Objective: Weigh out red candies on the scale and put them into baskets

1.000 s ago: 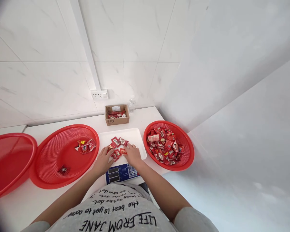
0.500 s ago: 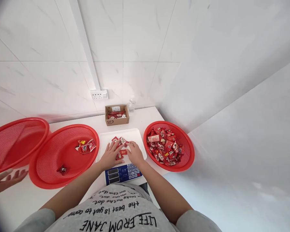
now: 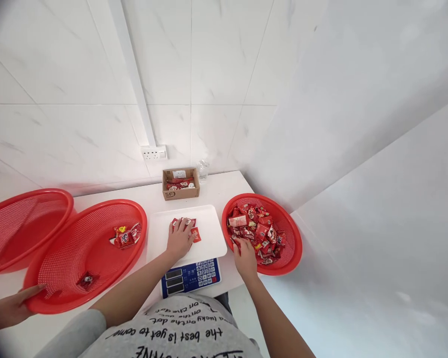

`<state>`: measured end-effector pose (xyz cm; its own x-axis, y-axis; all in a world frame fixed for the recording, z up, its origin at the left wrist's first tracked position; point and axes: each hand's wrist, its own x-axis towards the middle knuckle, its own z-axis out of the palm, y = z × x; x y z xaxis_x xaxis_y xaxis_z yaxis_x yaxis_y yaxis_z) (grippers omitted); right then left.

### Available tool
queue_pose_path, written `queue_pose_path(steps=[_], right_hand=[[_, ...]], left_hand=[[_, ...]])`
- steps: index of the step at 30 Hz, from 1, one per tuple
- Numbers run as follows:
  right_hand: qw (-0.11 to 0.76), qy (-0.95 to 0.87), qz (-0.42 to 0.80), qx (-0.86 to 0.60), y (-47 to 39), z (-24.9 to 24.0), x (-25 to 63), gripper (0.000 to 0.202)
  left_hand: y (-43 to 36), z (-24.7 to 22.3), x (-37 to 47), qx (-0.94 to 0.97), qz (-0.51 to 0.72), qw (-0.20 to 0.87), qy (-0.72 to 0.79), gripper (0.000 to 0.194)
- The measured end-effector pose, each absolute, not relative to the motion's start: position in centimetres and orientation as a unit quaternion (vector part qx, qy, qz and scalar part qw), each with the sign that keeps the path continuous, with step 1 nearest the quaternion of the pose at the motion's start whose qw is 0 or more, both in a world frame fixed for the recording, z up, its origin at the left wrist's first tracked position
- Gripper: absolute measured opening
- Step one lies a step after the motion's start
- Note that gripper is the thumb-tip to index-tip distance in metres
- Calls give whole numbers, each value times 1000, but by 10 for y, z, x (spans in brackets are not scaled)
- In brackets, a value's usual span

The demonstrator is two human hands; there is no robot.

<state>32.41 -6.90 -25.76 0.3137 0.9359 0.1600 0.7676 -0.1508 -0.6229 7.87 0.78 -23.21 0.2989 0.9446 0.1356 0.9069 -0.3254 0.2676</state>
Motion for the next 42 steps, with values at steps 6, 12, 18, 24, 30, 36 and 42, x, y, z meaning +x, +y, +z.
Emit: queue_pose_path(steps=[6, 12, 18, 24, 30, 36, 42], right_hand=[[302, -561, 137, -759, -67, -255, 315, 36], [292, -570, 139, -755, -68, -255, 316, 36], [288, -571, 141, -756, -68, -257, 318, 38], [294, -564, 148, -757, -69, -256, 319, 37], [277, -569, 147, -760, -69, -254, 317, 38], [239, -573, 145, -770, -69, -249, 314, 38], [208, -570, 144, -782, -70, -246, 312, 39]], left_hand=[[4, -233, 77, 840, 118, 71, 524, 57], [4, -233, 84, 841, 70, 99, 527, 48], [13, -217, 87, 767, 90, 156, 616, 54], [44, -193, -28, 646, 117, 31, 753, 59], [23, -172, -193, 423, 43, 16, 905, 70], [-9, -172, -235, 432, -12, 81, 898, 54], [-6, -194, -171, 575, 38, 115, 809, 43]])
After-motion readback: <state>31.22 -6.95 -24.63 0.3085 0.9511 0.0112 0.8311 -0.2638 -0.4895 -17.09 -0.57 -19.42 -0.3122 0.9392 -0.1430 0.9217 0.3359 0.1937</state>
